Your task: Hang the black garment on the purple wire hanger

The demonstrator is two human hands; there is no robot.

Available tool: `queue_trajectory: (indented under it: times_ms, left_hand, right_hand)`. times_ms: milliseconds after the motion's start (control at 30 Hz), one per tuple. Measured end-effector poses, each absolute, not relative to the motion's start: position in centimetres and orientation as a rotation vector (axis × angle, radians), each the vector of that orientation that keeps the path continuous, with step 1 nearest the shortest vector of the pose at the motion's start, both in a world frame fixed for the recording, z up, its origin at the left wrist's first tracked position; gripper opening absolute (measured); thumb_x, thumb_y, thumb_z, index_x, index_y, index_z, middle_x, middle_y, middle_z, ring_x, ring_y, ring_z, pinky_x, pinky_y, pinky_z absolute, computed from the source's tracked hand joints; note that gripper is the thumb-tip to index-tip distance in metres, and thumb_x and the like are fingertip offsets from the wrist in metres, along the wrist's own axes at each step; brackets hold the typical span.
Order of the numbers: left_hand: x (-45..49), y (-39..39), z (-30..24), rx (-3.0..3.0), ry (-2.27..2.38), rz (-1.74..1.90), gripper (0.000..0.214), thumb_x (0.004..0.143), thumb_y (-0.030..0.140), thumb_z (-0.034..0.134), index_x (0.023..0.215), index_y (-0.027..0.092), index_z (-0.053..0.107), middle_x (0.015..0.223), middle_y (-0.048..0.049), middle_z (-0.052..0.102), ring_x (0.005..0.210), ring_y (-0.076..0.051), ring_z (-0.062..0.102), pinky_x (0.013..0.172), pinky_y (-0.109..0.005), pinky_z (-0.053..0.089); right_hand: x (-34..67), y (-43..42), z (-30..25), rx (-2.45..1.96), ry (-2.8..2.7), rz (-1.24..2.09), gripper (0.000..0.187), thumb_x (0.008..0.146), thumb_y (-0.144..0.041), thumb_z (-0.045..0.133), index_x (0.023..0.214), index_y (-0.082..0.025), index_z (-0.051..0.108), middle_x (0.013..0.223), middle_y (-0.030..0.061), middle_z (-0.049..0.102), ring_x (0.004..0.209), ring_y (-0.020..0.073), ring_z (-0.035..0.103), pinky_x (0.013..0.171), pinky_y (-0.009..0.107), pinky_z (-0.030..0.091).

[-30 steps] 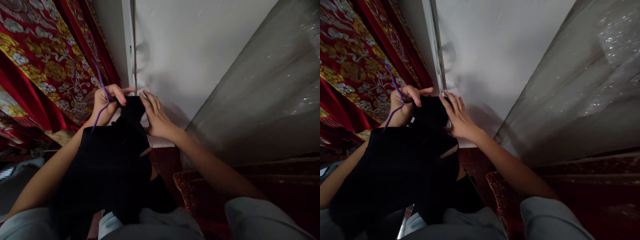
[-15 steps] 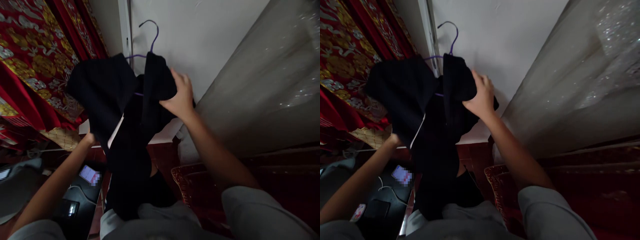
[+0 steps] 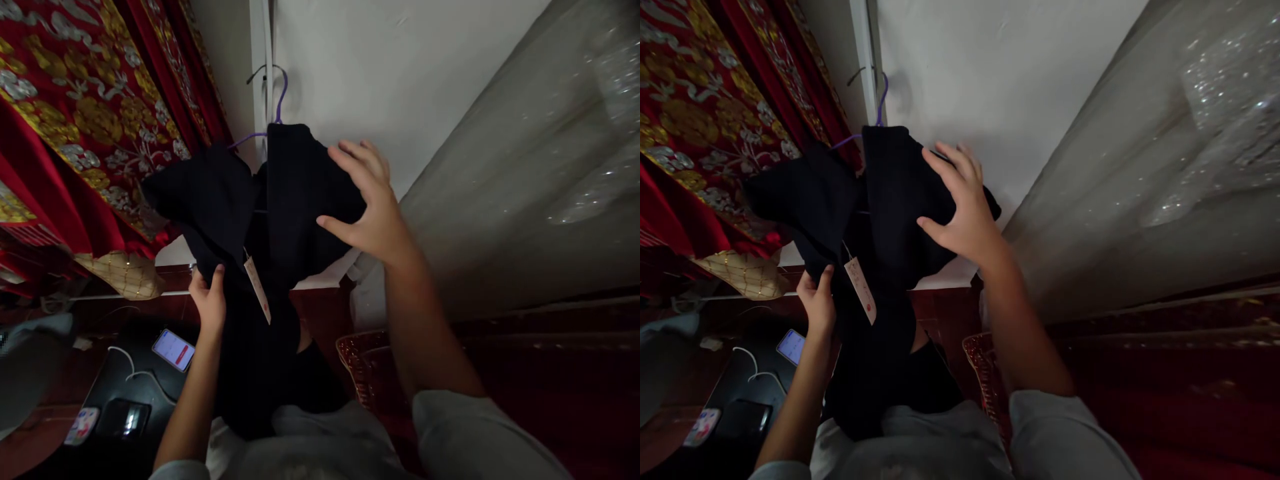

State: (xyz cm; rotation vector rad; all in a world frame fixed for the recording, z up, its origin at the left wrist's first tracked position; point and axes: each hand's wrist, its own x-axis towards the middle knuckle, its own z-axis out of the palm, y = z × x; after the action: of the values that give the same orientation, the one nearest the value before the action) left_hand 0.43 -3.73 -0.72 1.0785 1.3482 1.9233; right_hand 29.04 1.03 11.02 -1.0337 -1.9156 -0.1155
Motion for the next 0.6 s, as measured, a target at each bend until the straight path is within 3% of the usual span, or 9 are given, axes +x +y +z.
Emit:
queue_trajectory:
  times_ms: [67, 133, 233, 367, 467, 600]
  left_hand:
    - [1.5, -4.8, -1.6, 0.91, 1.301, 1.899, 0.026, 0.078, 0.037, 0.081, 0.093, 0.018, 0.072, 0.093, -0.003, 0.076, 0.087, -0.018, 0.07, 0.084, -0.027, 0.056]
    - [2.6, -5.8, -2.4, 0.755, 1.254, 1.866, 0.03, 0.074, 0.036, 0.083, 0.096, 0.018, 0.073, 0.095, -0.0032, 0.077, 0.088, -0.018, 0.072, 0.083, -0.026, 0.056]
    - [3.5, -7.0, -3.3, 0.681, 1.243, 1.784, 0.035, 0.071, 0.038, 0.085, 0.098, 0.018, 0.074, 0.098, -0.0035, 0.077, 0.089, -0.018, 0.072, 0.081, -0.024, 0.057]
    - [3.0, -8.1, -3.5, 0.641, 1.296, 1.79, 0.039, 0.069, 0.04, 0.089, 0.098, 0.018, 0.075, 0.094, -0.0025, 0.076, 0.081, -0.016, 0.071, 0.075, -0.022, 0.056]
    - [2.4, -8.6, -3.3, 0.653, 1.29, 1.719, 0.036, 0.067, 0.04, 0.09, 0.092, 0.019, 0.076, 0.086, -0.0015, 0.076, 0.073, -0.015, 0.069, 0.068, -0.022, 0.054]
    - [2.7, -9.0, -3.1, 0.769, 1.193, 1.549, 0.025, 0.065, 0.033, 0.09, 0.083, 0.021, 0.077, 0.076, 0.0016, 0.072, 0.067, -0.014, 0.066, 0.063, -0.021, 0.051]
  right_hand:
    - [26.6, 0.6, 8.1, -1.087, -1.683, 0.031, 0.067, 0.088, -0.028, 0.066, 0.15, -0.029, 0.042, 0.148, 0.0107, 0.047, 0.143, 0.0339, 0.044, 0.113, 0.055, 0.044]
    - [23.0, 0.6, 4.2, -1.158, -1.381, 0.249, 0.05, 0.089, -0.031, 0.061, 0.136, -0.025, 0.046, 0.126, 0.0108, 0.055, 0.112, 0.0249, 0.061, 0.094, 0.042, 0.054]
    - [18.0, 0.7, -1.8, -1.297, -1.19, 0.659, 0.044, 0.074, -0.021, 0.068, 0.114, -0.022, 0.049, 0.105, 0.0045, 0.055, 0.077, 0.0147, 0.053, 0.08, 0.032, 0.052]
    - [16.3, -0.8, -6.1, -1.388, -1.072, 0.974, 0.032, 0.07, -0.013, 0.062, 0.1, -0.02, 0.051, 0.098, 0.0032, 0.057, 0.074, 0.0133, 0.051, 0.076, 0.028, 0.048]
    - [17.6, -1.9, -5.6, -1.309, -1.124, 1.113, 0.017, 0.083, -0.034, 0.065, 0.088, -0.02, 0.056, 0.082, 0.0024, 0.06, 0.072, 0.0153, 0.057, 0.07, 0.028, 0.048]
    - [18.4, -1.1, -2.5, -1.328, -1.245, 1.171, 0.041, 0.091, -0.056, 0.057, 0.072, -0.02, 0.056, 0.065, 0.0016, 0.058, 0.071, 0.018, 0.06, 0.065, 0.027, 0.043]
